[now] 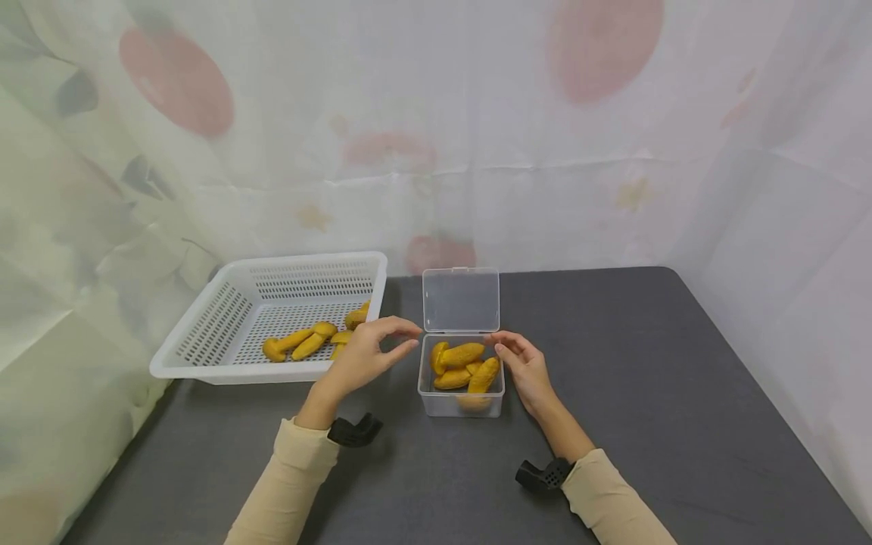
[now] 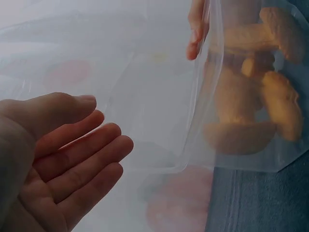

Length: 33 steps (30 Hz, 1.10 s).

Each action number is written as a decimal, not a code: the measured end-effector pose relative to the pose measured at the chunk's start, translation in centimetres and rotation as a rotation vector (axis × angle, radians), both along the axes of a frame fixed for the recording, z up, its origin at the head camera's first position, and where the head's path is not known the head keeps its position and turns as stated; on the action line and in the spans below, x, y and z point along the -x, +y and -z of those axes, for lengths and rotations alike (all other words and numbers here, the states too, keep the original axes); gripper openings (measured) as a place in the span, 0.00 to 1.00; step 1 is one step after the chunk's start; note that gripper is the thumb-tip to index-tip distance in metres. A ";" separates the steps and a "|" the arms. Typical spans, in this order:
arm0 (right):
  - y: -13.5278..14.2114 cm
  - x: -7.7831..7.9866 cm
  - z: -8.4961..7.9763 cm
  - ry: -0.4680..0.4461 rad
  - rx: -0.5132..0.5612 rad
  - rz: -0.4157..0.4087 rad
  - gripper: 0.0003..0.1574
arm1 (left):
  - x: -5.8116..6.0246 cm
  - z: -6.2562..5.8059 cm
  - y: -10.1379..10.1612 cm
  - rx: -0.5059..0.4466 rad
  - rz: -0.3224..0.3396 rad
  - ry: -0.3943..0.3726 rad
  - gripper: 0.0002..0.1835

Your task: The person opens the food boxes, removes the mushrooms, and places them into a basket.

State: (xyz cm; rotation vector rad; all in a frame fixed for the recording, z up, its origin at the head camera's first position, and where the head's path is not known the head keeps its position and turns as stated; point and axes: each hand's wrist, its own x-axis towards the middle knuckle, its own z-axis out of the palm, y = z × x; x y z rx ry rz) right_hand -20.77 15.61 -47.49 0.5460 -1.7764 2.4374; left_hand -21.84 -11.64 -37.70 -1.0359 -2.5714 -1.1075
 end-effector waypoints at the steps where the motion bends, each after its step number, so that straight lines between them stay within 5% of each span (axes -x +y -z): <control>1: 0.0 0.0 0.0 -0.002 -0.001 0.001 0.13 | 0.0 0.1 0.2 0.006 0.012 -0.002 0.11; 23: 0.0 -0.1 -0.2 -0.017 -0.017 0.006 0.14 | 0.3 1.1 4.0 0.026 0.170 -0.097 0.14; 33: 0.0 -0.1 -0.1 -0.008 0.013 0.003 0.13 | 0.0 2.0 6.4 0.065 0.223 -0.083 0.15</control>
